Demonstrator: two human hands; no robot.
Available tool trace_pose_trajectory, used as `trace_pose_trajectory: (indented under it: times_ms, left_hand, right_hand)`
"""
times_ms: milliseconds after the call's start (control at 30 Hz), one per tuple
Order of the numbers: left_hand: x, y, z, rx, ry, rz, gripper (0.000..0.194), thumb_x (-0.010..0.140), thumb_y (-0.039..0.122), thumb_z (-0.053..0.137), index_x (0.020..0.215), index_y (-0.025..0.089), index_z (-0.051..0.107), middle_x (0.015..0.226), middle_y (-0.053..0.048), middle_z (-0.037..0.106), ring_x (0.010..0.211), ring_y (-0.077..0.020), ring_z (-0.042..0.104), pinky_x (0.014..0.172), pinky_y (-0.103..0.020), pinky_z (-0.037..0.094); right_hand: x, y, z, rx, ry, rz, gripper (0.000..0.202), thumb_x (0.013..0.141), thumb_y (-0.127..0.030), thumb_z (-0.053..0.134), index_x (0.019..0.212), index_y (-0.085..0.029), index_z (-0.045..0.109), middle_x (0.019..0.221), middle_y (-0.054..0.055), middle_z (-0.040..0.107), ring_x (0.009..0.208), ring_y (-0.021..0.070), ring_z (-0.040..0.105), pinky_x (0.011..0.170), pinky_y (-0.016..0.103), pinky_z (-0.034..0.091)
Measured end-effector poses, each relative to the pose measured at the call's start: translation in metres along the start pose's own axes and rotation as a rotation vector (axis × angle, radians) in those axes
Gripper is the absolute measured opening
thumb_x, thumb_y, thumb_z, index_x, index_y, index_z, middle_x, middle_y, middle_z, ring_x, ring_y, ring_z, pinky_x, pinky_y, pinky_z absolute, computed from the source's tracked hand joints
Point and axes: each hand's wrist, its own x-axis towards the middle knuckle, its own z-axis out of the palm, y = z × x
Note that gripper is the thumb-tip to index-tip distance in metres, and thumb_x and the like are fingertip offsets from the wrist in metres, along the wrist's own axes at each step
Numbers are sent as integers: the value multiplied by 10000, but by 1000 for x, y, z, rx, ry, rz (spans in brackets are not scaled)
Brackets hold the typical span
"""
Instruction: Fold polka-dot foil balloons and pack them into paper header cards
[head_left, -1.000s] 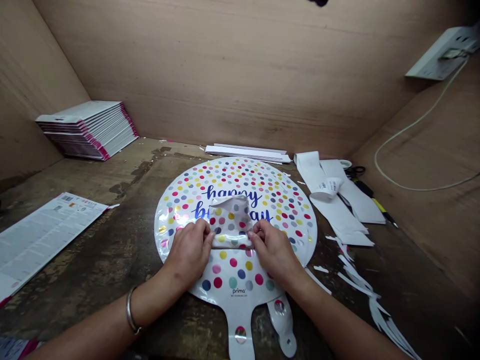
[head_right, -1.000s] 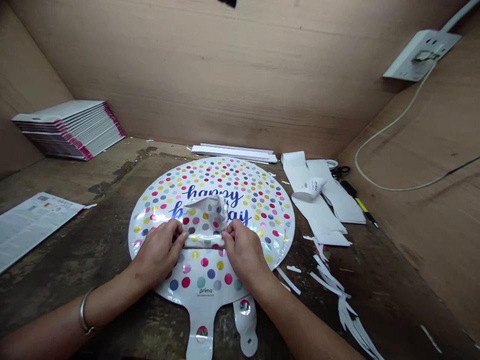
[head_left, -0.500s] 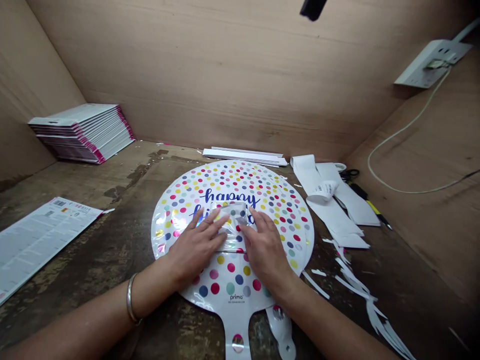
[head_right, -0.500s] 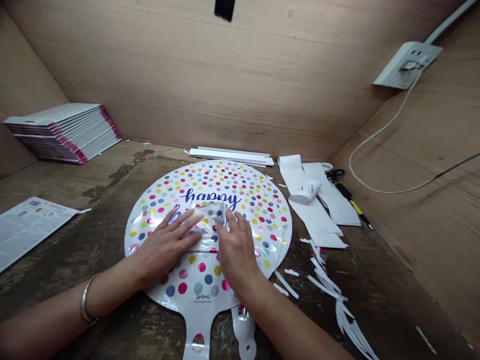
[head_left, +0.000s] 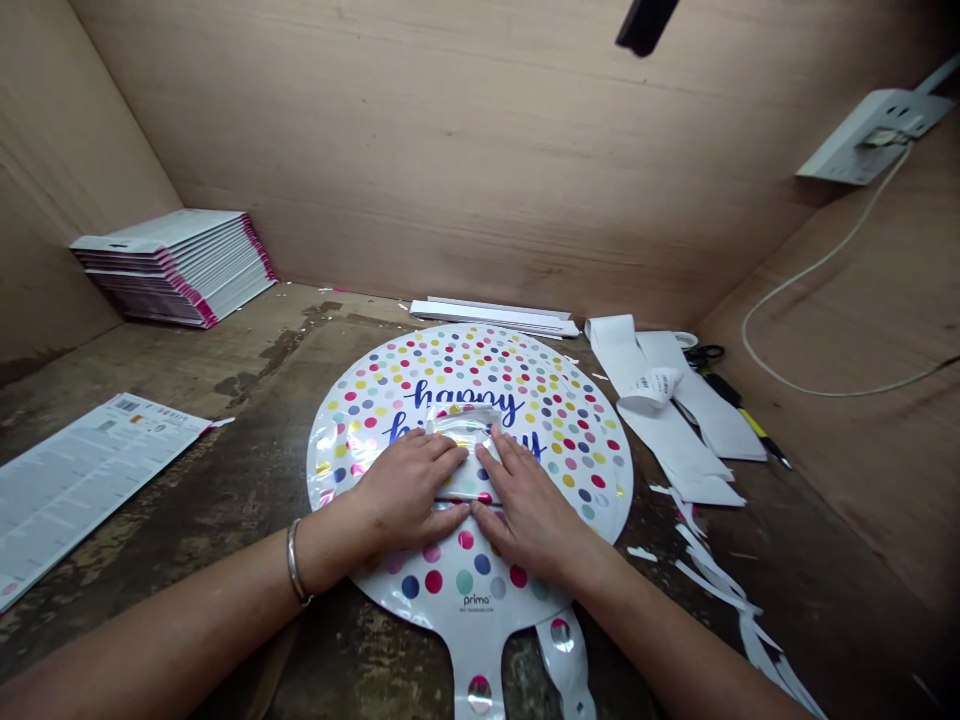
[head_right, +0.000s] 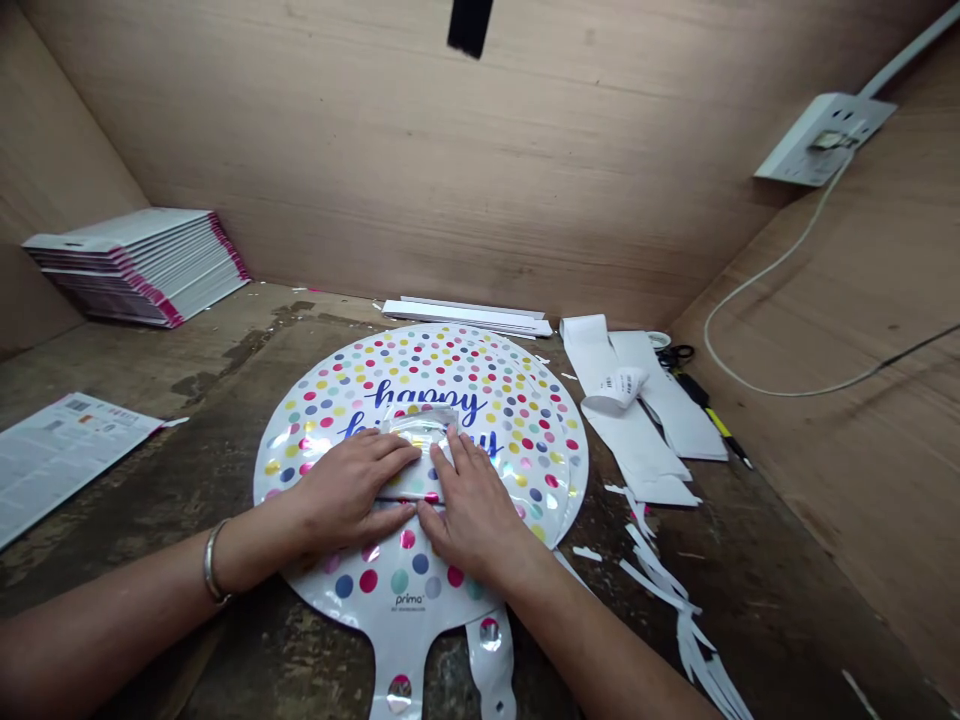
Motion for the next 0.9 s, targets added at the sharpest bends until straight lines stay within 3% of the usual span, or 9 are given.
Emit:
trace_pose_trajectory:
  times_ms: [100,200,333,433,533,600,733,800,900]
  left_hand:
    - [1,1,0,12,2,29,487,821,434,518,1235,178,509,1167,-117,566,1094,-277,510,986,-441,343]
    - [0,1,-2,19,-13,31,496,818,431,517,1249,185,501,1173,-115,561,1105,-280,501,991,-446,339]
    - [6,4,0,-32,-13,-26,472,760,398,583,1169,166,551,1124,-121,586,1059,-296,524,967,-454,364]
    - [14,9,-2,-95,17,-130,254,777,234,538,1002,144,616,988,-121,635,951,-289,577,923,-465,397]
    - [12,16,-15,-314,114,-246,234,841,149,425,964,171,623,939,-79,670,902,-235,615,881,-408,446]
    - [3,23,-25,-800,178,-371,246,897,232,409,1039,185,603,990,-68,679,921,-221,632,846,-375,481]
    - [-18,37,-26,-1759,146,-530,378,877,366,520,1196,163,530,1016,-106,690,885,-251,670,800,-409,515]
    - [-25,45,-18,-1929,162,-562,392,850,342,576,1194,158,539,1018,-111,691,884,-254,674,803,-406,516]
    - [-30,55,-10,-1987,226,-569,374,839,341,597,1173,177,562,1016,-94,694,893,-249,673,796,-387,518]
  right_hand:
    - [1,4,-4,-6,10,-11,699,853,-470,439,1435,-116,281,1526,137,162,1380,289,197,1109,465,194]
    - [6,8,-9,-16,6,-41,702,821,-448,482,1416,-107,329,1475,126,321,1315,318,304,1084,481,236]
    - [20,11,-12,8,64,-64,622,724,-214,563,1331,-117,468,1354,100,505,1137,317,450,989,449,362]
    - [23,16,-17,85,124,-49,514,729,-87,504,1229,-176,577,1248,69,600,1072,281,495,941,420,405]
    - [13,27,-29,371,312,57,450,794,-225,560,1244,-208,563,1307,73,550,1218,274,421,1022,442,341]
    - [0,33,-36,800,356,127,610,774,-448,614,1320,-213,479,1399,95,450,1306,281,344,1057,466,295]
    - [-19,30,-27,1650,-99,90,816,652,-735,563,1281,-218,506,1304,143,542,1233,319,459,948,489,409]
    - [-21,20,-18,1832,-263,116,809,569,-748,624,1180,-220,586,1165,134,641,1146,327,542,890,483,452]
    - [-16,3,-15,1935,-302,149,723,495,-645,750,1059,-204,652,992,112,711,1030,321,619,851,455,483]
